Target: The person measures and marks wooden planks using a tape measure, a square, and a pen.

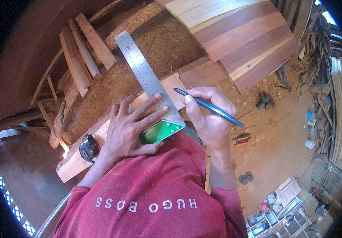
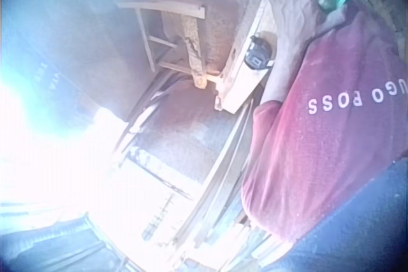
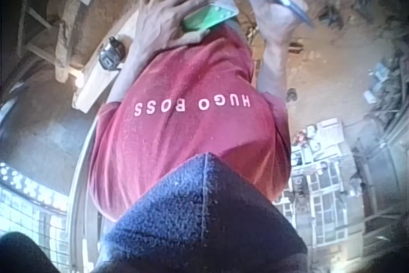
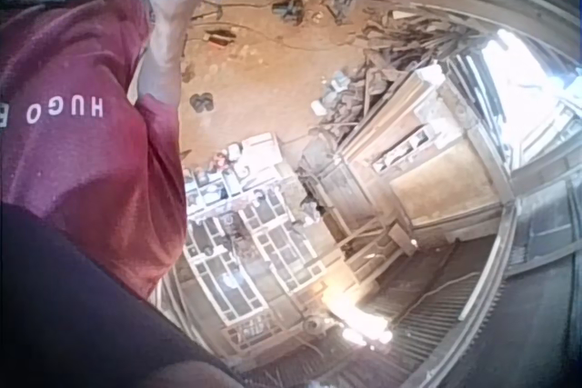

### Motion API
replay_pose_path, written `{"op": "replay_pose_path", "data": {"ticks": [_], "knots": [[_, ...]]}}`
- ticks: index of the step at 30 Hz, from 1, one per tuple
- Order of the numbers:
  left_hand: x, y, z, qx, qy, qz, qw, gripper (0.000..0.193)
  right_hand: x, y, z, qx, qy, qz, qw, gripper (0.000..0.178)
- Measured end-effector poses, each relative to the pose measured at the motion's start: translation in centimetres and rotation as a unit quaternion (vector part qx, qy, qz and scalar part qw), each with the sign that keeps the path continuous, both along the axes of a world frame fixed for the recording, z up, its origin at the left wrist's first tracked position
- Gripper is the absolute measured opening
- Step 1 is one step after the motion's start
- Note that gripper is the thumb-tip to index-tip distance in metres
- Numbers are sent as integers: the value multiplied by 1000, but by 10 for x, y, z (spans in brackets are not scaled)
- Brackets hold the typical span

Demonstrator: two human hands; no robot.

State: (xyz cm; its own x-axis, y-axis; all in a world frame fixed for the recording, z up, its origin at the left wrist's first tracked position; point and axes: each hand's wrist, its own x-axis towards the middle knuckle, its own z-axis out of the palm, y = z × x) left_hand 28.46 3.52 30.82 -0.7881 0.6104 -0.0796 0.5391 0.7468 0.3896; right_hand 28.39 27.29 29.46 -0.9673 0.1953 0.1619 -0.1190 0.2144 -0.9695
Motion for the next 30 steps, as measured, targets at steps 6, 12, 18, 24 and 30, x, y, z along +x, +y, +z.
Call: {"op": "replay_pose_path", "data": {"ticks": [6,12,18,24,30], "knots": [[0,0,1,-4,-7,0,1000,82,-5,-4,-2,-5,-4,4,1000,13],[-1,1,2,4,-6,3,1000,82,-7,-5,-7,-4,10,7,1000,13],[0,1,2,12,-7,5,1000,83,-8,-6,-7,-9,7,5,1000,14],[0,0,2,14,15,-1,1000,79,-9,-5,-8,-10,2,8,1000,14],[-1,1,4,3,19,-1,1000,78,-8,-4,-8,-10,0,13,1000,13]]}}
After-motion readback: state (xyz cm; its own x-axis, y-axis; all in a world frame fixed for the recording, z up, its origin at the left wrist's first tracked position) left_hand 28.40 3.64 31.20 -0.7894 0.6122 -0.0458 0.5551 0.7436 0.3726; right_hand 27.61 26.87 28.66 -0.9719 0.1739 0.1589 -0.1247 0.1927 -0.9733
